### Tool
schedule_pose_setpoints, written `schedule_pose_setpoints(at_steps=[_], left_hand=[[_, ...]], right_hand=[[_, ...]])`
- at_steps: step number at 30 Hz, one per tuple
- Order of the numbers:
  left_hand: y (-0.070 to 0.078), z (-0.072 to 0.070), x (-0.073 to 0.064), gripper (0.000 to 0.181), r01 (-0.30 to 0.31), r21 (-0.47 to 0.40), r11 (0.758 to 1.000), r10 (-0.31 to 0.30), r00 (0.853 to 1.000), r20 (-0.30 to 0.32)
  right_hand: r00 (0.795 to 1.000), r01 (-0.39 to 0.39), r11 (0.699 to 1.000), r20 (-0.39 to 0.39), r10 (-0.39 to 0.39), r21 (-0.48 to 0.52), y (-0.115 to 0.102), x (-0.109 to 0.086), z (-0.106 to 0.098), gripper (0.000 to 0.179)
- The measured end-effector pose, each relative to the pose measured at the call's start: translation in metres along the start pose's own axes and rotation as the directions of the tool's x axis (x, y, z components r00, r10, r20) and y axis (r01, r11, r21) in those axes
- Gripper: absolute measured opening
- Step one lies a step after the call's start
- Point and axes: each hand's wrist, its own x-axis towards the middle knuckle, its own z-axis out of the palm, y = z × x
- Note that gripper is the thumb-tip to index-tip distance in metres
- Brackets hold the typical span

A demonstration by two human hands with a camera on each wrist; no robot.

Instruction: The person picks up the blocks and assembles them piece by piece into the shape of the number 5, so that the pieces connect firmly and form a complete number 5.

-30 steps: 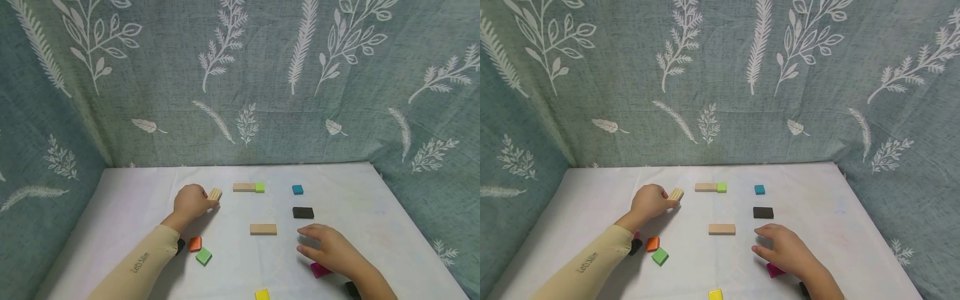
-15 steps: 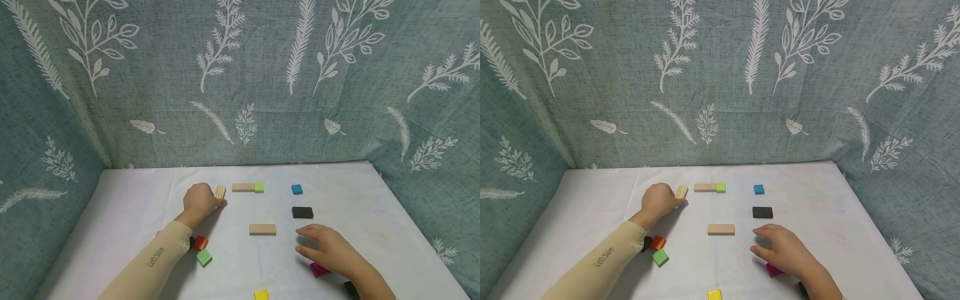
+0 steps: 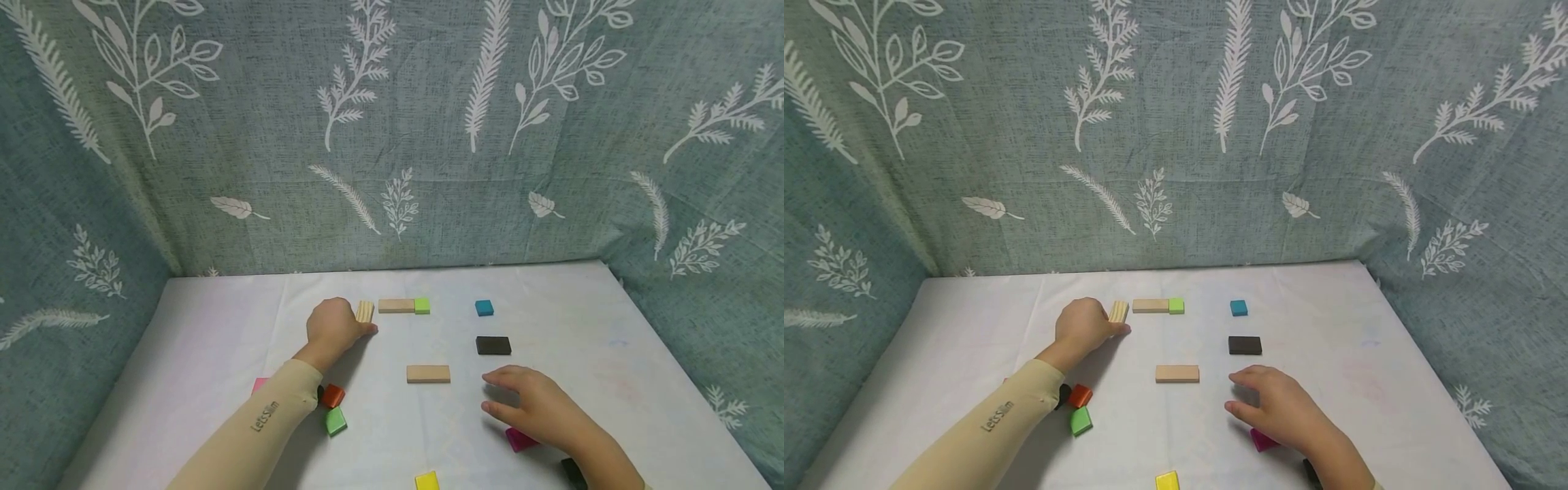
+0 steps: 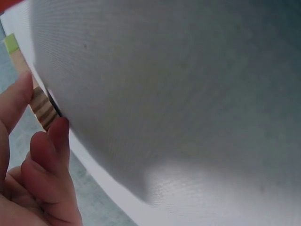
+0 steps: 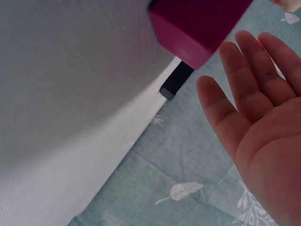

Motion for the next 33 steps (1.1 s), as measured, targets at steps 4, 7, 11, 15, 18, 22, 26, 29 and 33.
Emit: schedule_pose_setpoints(at_steps=[4, 7, 11, 15, 18, 22, 26, 29, 33], left_hand=[[0.001, 0.001, -0.001, 0.056, 0.006, 0.007, 1.0, -0.006, 1.0, -0.001], [0.001, 0.002, -0.001, 0.057, 0.006, 0.006, 1.0, -0.006, 1.0, -0.012], [0.002, 0.004, -0.001, 0.058, -0.005, 0.0, 1.0, 0.005, 1.0, -0.021], [-0.001, 0.002, -0.001, 0.055, -0.022, -0.023, 0.999, 0.022, 1.0, 0.006], [-0.008, 0.0, 0.0, 0.051, -0.055, -0.045, 0.997, 0.058, 0.997, 0.051], [-0.02, -0.005, 0.005, 0.051, -0.144, -0.123, 0.982, 0.159, 0.979, 0.127], [-0.026, -0.009, 0.008, 0.049, -0.202, -0.206, 0.957, 0.24, 0.953, 0.182], [-0.024, -0.008, 0.009, 0.044, -0.22, -0.205, 0.954, 0.259, 0.948, 0.188], [-0.021, -0.004, 0.007, 0.037, -0.245, -0.176, 0.954, 0.275, 0.946, 0.173]], right_hand=[[1.0, 0.007, 1.0, 0.008, -0.007, -0.004, 0.0, -0.001, -0.002, 0.05], [1.0, 0.014, 1.0, 0.014, -0.014, -0.011, 0.001, -0.002, -0.003, 0.049], [1.0, 0.026, 0.999, 0.013, -0.026, -0.019, 0.003, -0.002, -0.003, 0.048], [1.0, 0.025, 1.0, 0.011, -0.025, -0.014, 0.004, -0.002, -0.002, 0.048], [1.0, 0.012, 1.0, 0.013, -0.012, -0.006, 0.004, -0.001, -0.002, 0.049], [1.0, 0.029, 0.999, 0.012, -0.029, -0.017, 0.004, 0.0, -0.003, 0.05], [0.998, 0.068, 0.997, 0.014, -0.068, -0.021, 0.006, -0.001, -0.005, 0.052], [0.998, 0.066, 0.998, 0.021, -0.066, -0.01, 0.006, -0.001, -0.005, 0.052], [0.999, 0.041, 0.999, 0.024, -0.041, 0.004, 0.005, -0.001, -0.004, 0.051]])
